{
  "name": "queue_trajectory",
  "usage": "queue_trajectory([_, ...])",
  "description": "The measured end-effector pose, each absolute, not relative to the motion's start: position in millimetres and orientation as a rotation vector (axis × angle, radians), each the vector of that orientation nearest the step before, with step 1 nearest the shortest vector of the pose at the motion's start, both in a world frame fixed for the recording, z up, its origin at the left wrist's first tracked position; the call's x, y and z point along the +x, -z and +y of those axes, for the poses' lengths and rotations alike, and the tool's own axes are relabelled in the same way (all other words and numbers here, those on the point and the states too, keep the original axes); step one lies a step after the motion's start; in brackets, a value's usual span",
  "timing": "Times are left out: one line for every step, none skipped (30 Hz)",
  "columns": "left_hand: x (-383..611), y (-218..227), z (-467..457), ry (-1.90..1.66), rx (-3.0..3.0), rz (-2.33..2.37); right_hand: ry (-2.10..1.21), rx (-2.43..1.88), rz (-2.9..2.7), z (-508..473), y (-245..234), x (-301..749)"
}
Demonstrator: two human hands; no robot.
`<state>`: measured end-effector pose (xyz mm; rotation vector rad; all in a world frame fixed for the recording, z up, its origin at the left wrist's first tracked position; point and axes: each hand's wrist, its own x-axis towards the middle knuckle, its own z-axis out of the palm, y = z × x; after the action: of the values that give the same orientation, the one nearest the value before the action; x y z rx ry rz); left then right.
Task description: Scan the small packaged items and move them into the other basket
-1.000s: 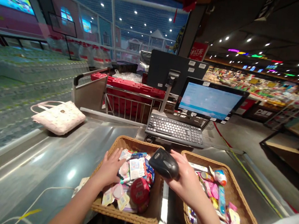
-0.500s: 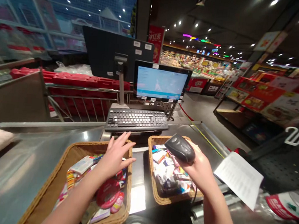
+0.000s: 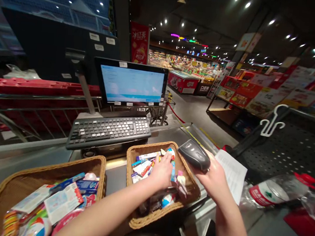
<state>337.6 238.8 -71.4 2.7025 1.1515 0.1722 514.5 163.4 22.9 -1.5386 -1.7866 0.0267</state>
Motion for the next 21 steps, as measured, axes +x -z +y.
queue_trajectory([347.9, 76.1, 240.2, -0.13, 2.715, 1.13, -0.03, -1.534, -1.787, 165.1, -21.7, 518.7])
queue_trajectory([356.5, 80.8, 241.8, -0.088, 2.723, 1.117, -0.037, -1.53, -1.792, 166.9, -20.8, 522.6])
queue_trajectory([363.6, 85.5, 243.5, -0.046, 2.731, 1.11, -0.046, -1.526, -1.796, 168.8, -20.0, 526.1])
queue_trajectory([369.4, 90.1, 245.2, -0.005, 2.739, 1.11, -0.058, -1.523, -1.801, 170.7, -19.4, 529.2])
queue_trajectory([373.7, 94.5, 247.0, 0.027, 2.745, 1.114, -0.071, -1.52, -1.805, 172.6, -19.0, 531.9])
queue_trajectory([376.8, 98.5, 248.7, 0.047, 2.748, 1.12, -0.083, -1.517, -1.807, 174.5, -18.6, 534.4])
queue_trajectory([378.6, 102.1, 250.3, 0.061, 2.752, 1.126, -0.091, -1.513, -1.807, 176.3, -18.3, 536.6])
queue_trajectory([379.2, 105.1, 251.8, 0.064, 2.754, 1.138, -0.096, -1.511, -1.802, 178.0, -17.8, 538.6])
queue_trajectory([378.5, 107.4, 253.4, 0.055, 2.752, 1.157, -0.097, -1.511, -1.795, 179.7, -17.3, 540.6])
queue_trajectory([376.8, 109.0, 255.1, 0.044, 2.749, 1.183, -0.098, -1.513, -1.79, 181.2, -16.7, 542.6])
queue_trajectory([374.0, 110.0, 256.9, 0.031, 2.746, 1.214, -0.097, -1.514, -1.785, 182.8, -16.1, 544.4])
queue_trajectory([370.3, 110.4, 259.2, 0.016, 2.743, 1.248, -0.097, -1.515, -1.783, 184.4, -15.4, 546.1])
queue_trajectory([365.8, 110.2, 261.8, 0.0, 2.738, 1.282, -0.1, -1.514, -1.784, 186.2, -14.8, 547.6])
queue_trajectory([360.8, 109.5, 265.0, -0.018, 2.732, 1.315, -0.104, -1.511, -1.787, 188.0, -14.4, 548.7])
queue_trajectory([355.5, 108.4, 268.7, -0.041, 2.726, 1.348, -0.11, -1.508, -1.792, 189.9, -14.2, 549.3])
queue_trajectory([350.1, 107.0, 272.8, -0.065, 2.719, 1.381, -0.115, -1.504, -1.796, 191.8, -14.1, 549.5])
queue_trajectory([344.8, 105.4, 277.3, -0.09, 2.71, 1.413, -0.118, -1.501, -1.798, 193.8, -14.2, 549.3])
queue_trajectory([339.7, 103.6, 282.0, -0.114, 2.703, 1.438, -0.121, -1.498, -1.802, 195.6, -14.4, 548.6])
queue_trajectory([335.0, 101.7, 286.7, -0.136, 2.699, 1.453, -0.123, -1.496, -1.805, 197.4, -14.7, 547.7])
queue_trajectory([330.8, 99.7, 291.1, -0.156, 2.699, 1.458, -0.125, -1.491, -1.807, 199.0, -15.1, 546.6])
queue_trajectory([327.0, 97.6, 295.1, -0.174, 2.702, 1.455, -0.128, -1.486, -1.807, 200.4, -15.4, 545.4])
